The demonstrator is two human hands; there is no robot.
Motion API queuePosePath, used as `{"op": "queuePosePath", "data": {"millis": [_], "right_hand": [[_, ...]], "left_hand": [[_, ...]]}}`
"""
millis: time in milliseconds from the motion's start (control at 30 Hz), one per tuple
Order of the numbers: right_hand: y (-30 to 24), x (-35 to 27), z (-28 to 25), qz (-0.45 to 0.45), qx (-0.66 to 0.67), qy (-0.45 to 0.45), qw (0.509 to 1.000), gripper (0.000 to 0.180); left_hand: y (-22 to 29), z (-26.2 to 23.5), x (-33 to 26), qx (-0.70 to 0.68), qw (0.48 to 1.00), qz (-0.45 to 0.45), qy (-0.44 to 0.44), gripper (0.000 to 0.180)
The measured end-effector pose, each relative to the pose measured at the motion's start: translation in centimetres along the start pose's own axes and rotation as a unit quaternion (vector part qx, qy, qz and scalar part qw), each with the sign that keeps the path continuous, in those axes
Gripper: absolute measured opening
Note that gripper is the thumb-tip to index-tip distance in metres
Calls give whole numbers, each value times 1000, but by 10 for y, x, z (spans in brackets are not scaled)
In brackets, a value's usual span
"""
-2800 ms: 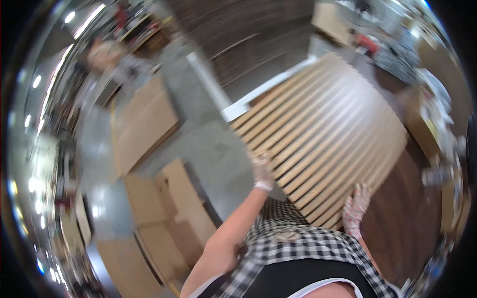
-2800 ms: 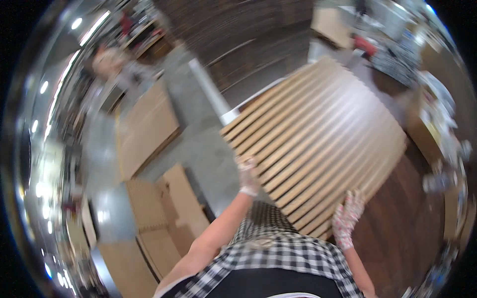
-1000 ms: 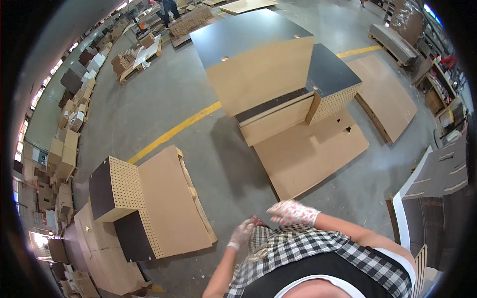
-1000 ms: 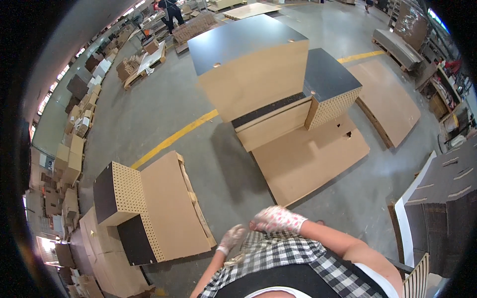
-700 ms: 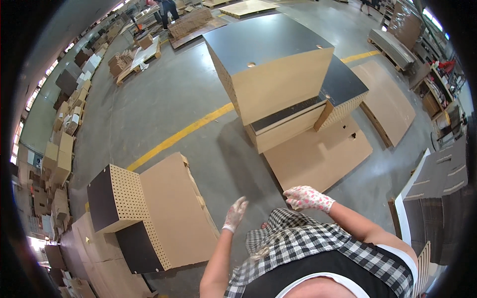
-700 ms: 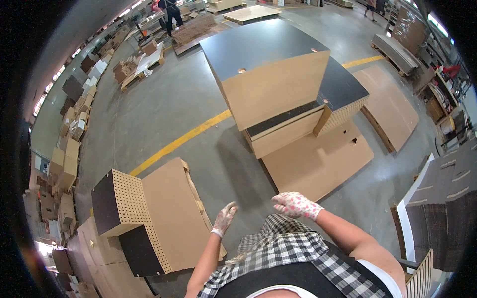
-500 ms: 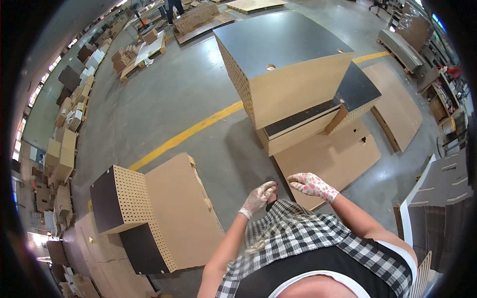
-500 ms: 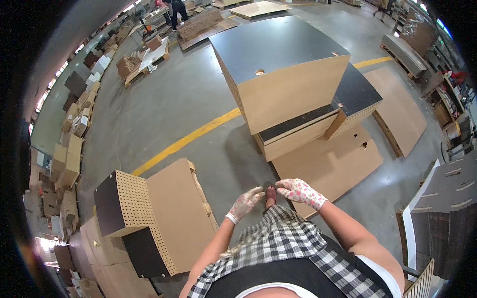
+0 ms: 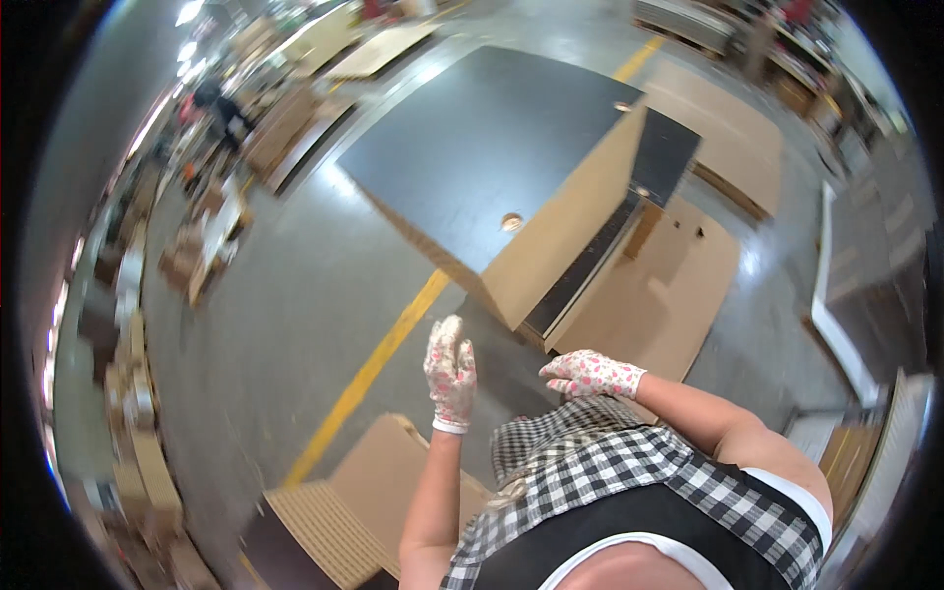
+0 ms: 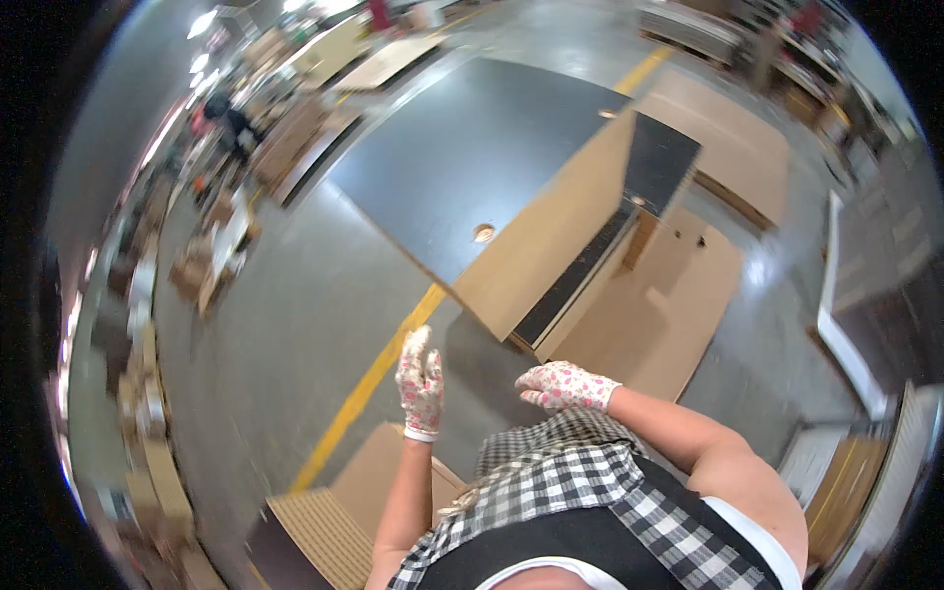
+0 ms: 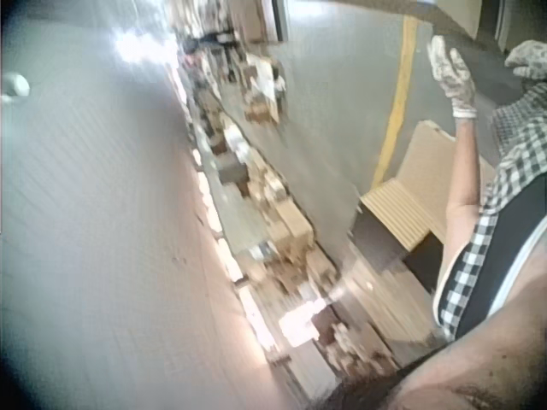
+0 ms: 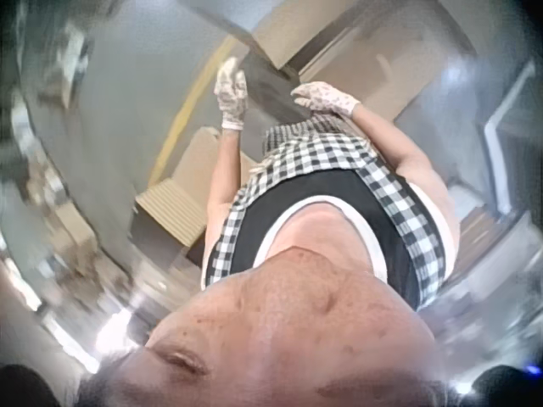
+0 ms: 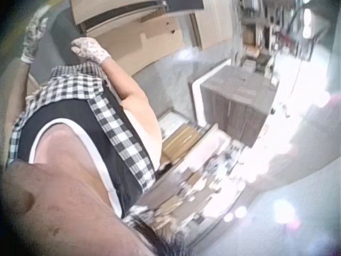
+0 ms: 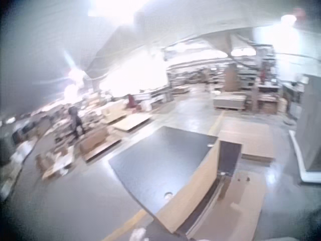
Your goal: The person wipes a black wooden panel with a cloth, then picks up a slatted wooden panel and rubs a sponge along its edges before stacking it on a pile. They repeat the cleaning process by pouring liquid from a bottle onto the cloth to wipe the next panel.
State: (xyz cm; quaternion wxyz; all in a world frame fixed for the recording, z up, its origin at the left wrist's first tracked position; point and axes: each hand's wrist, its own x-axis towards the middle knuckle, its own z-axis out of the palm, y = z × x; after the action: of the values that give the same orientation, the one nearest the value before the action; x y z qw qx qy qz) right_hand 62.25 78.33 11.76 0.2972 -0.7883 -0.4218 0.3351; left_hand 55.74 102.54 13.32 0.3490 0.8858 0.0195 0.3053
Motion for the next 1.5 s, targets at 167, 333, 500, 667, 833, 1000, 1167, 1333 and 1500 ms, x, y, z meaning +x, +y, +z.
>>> {"op": "queuePosePath", "data": {"millis": [167,333,500,667,833,1000,1167,1333,1500], "right_hand": [[17,-46,38,159,-9,220,962,37],[-2,-98,120,278,34,244,928,34],[-50,-148,185,358,142,329,862,37],[-39,-202,230,375,152,382,831,38],[-22,-324,295,373,150,523,751,40],[-43,-450,391,534,241,588,557,39],[-84,-544,408,530,212,701,427,36],[-60,-572,395,438,276,725,455,41],[-70,-642,434,504,294,716,383,40]], "left_hand": [[-8,19,107,89,975,195,-56,48],[-6,73,144,334,895,222,-194,67],[25,102,103,320,870,294,-233,73],[122,180,-35,76,768,450,-449,62],[232,219,-203,-68,402,606,-683,48],[331,207,-303,-89,250,588,-764,55],[392,231,-378,-133,200,578,-780,52],[435,303,-438,-88,107,355,-925,48],[573,300,-482,-146,49,659,-737,49]]}}
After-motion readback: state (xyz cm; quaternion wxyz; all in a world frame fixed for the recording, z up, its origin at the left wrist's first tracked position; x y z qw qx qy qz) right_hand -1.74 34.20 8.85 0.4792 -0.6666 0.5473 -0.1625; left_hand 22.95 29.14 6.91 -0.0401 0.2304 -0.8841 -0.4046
